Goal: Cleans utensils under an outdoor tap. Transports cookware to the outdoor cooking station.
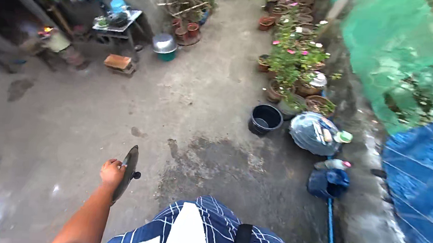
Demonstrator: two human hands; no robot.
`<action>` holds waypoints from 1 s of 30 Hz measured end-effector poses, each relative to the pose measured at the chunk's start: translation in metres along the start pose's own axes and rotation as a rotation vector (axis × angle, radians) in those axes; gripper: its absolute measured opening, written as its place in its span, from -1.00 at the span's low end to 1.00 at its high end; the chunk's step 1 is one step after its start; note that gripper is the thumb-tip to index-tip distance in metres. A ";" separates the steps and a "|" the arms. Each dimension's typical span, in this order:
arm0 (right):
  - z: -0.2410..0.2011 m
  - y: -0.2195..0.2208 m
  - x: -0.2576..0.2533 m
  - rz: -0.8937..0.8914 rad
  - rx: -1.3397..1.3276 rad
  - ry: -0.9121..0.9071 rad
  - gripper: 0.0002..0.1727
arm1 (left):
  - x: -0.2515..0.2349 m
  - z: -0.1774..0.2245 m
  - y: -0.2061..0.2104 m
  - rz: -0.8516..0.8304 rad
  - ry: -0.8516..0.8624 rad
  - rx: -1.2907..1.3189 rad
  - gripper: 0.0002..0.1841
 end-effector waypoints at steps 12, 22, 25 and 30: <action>-0.414 -0.166 0.067 -0.744 -0.880 -0.815 0.09 | -0.096 -0.032 -0.036 0.300 -0.344 0.624 -0.69; -0.768 -0.234 0.033 -0.116 0.361 -0.990 -0.42 | -0.261 0.069 -0.090 0.303 -0.445 0.785 -0.68; -0.900 -0.223 0.116 -0.199 0.517 -1.194 -0.41 | -0.315 0.105 -0.109 0.366 -0.403 0.925 -0.67; -1.079 -0.146 0.286 -0.439 0.560 -1.570 -0.22 | -0.413 0.143 -0.143 0.512 -0.336 1.190 -0.64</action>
Point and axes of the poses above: each hand's wrist, its own x-axis away from the middle knuckle, its own y-axis out of the palm, z = x × y, the point moved 6 cm from there along -x, towards the middle knuckle, and after that the axes turned 6 degrees about y, right-handed, at the moved point
